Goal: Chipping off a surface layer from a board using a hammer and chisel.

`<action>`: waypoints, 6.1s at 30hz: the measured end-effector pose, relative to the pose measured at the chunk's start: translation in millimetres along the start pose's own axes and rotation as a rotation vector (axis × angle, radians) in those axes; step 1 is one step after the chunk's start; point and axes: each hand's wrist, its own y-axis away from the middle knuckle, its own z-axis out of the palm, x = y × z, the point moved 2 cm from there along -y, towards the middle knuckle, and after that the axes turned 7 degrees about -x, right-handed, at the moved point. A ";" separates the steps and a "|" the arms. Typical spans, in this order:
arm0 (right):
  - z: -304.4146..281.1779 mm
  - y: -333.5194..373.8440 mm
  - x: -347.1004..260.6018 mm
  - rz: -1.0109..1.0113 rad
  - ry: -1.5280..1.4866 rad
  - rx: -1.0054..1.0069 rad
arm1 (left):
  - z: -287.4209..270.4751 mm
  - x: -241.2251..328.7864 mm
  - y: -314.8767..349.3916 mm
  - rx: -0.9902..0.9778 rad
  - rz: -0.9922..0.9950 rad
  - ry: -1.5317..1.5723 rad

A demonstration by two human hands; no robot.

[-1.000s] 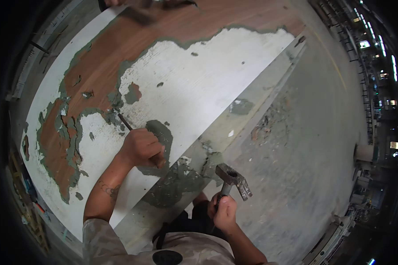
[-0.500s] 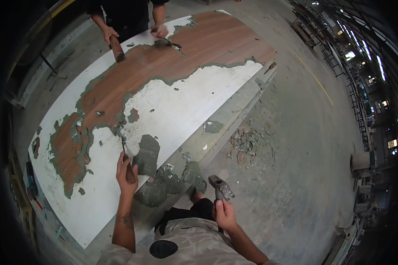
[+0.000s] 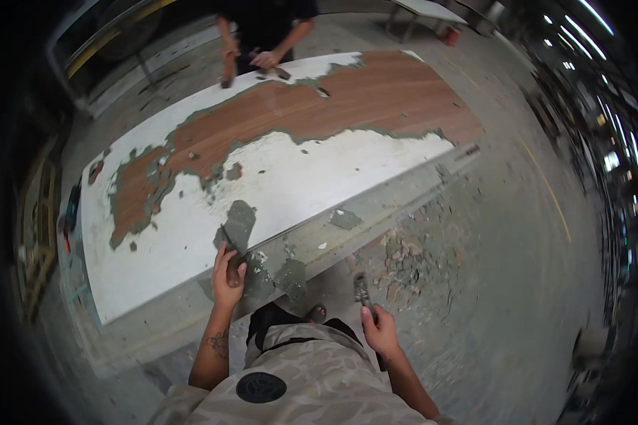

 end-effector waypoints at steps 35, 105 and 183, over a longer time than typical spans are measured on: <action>173.9 -54.9 -129.3 -0.089 0.431 -0.549 | -177.0 -171.3 -35.1 0.288 -0.012 -0.052; 259.3 -115.7 -106.6 -0.322 0.311 -0.071 | -36.8 -77.0 -141.3 -0.311 0.290 -0.128; 401.6 -109.8 -119.8 -0.095 -0.840 0.193 | -5.3 -150.1 -202.9 -0.455 0.963 0.182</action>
